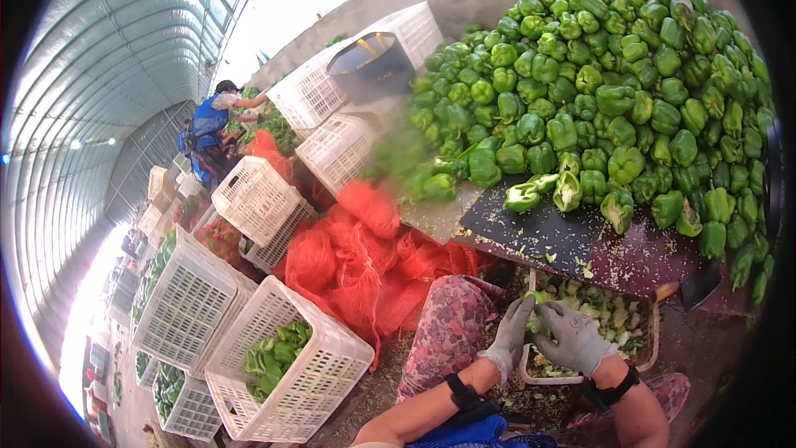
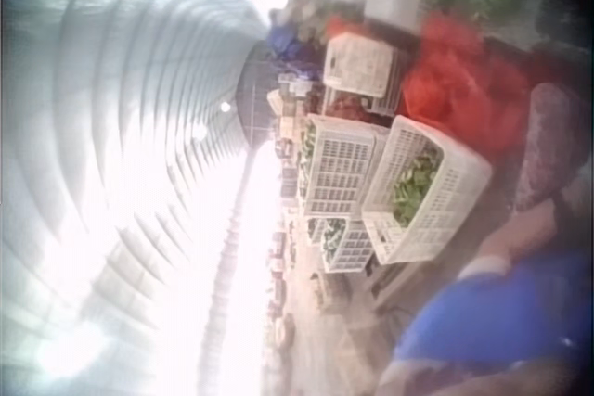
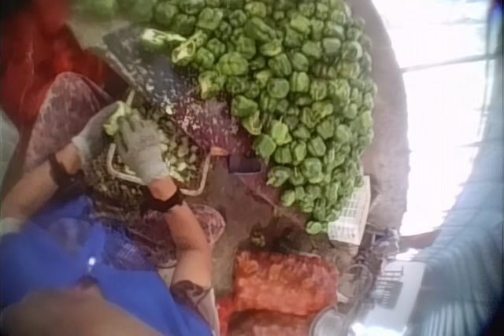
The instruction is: The person processes green bell peppers by removing the stems and seeds by hand and then slicing them using a large knife on a wooden surface.
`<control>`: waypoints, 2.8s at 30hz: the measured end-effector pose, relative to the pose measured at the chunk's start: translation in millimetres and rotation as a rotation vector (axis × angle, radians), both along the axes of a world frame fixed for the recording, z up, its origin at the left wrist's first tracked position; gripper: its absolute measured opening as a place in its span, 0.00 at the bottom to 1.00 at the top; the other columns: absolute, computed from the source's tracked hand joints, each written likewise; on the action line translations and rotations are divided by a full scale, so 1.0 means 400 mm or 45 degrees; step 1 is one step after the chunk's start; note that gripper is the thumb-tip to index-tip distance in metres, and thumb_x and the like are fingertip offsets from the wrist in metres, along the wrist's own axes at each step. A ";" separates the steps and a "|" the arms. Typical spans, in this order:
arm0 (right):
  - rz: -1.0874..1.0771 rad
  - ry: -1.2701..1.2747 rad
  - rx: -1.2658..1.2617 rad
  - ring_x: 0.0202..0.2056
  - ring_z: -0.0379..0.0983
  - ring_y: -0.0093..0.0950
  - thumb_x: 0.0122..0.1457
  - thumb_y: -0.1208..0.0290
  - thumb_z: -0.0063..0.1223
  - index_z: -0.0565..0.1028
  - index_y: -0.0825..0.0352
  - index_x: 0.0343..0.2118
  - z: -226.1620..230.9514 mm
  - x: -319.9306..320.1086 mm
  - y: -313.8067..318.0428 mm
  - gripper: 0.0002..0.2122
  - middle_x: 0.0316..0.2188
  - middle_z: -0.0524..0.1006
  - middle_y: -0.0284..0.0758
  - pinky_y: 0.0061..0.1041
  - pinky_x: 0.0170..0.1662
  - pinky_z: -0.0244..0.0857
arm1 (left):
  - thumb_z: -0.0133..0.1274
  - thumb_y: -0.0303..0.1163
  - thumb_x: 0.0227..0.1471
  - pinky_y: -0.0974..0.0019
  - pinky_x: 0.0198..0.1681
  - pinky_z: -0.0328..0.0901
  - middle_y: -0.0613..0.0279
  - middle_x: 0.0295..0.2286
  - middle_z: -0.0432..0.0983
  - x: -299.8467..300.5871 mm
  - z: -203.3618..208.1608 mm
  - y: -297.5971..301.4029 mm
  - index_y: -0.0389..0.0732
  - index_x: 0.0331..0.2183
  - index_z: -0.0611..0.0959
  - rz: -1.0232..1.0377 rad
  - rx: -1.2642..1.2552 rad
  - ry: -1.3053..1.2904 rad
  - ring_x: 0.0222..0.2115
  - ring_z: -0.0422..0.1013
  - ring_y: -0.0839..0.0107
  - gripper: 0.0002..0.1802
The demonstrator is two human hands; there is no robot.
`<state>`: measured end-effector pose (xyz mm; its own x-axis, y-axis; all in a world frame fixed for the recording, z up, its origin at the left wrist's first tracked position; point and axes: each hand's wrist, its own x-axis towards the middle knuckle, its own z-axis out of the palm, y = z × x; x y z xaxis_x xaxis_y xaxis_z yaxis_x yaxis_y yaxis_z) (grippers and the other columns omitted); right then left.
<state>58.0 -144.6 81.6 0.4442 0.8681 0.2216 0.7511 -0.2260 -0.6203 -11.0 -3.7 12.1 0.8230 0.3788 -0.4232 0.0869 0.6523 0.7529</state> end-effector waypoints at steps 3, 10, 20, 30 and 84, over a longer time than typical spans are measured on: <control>-0.038 -0.018 0.010 0.38 0.71 0.45 0.51 0.65 0.55 0.68 0.67 0.47 -0.014 -0.007 0.008 0.21 0.38 0.71 0.45 0.39 0.40 0.68 | 0.50 0.45 0.59 0.69 0.49 0.62 0.63 0.44 0.72 0.000 0.031 -0.003 0.39 0.52 0.72 0.021 0.152 0.076 0.44 0.68 0.74 0.25; -0.180 -0.018 -0.176 0.40 0.71 0.44 0.51 0.63 0.56 0.68 0.65 0.48 -0.015 -0.049 0.035 0.22 0.39 0.72 0.44 0.40 0.42 0.68 | 0.51 0.44 0.58 0.69 0.52 0.60 0.59 0.47 0.71 -0.012 0.007 0.000 0.37 0.55 0.70 0.020 0.373 0.127 0.47 0.66 0.73 0.29; -0.142 0.393 -0.026 0.41 0.73 0.43 0.50 0.56 0.59 0.72 0.61 0.47 -0.092 -0.019 0.047 0.22 0.38 0.75 0.43 0.37 0.44 0.67 | 0.51 0.46 0.58 0.68 0.49 0.63 0.56 0.47 0.72 -0.024 -0.086 0.037 0.38 0.55 0.70 0.105 0.679 0.138 0.46 0.68 0.69 0.29; -0.122 0.331 -0.056 0.39 0.73 0.40 0.50 0.56 0.60 0.73 0.62 0.46 -0.064 -0.034 0.043 0.22 0.35 0.75 0.42 0.36 0.42 0.67 | 0.51 0.45 0.58 0.65 0.48 0.66 0.62 0.43 0.74 -0.054 -0.064 0.073 0.43 0.48 0.75 -0.061 -0.358 -0.071 0.43 0.71 0.70 0.21; -0.176 1.471 0.438 0.38 0.71 0.18 0.57 0.67 0.60 0.70 0.69 0.49 -0.080 0.102 -0.045 0.19 0.38 0.76 0.30 0.19 0.42 0.67 | 0.44 0.48 0.60 0.45 0.50 0.67 0.50 0.47 0.71 -0.065 0.097 0.054 0.38 0.50 0.72 -0.272 -0.270 -0.369 0.47 0.70 0.57 0.26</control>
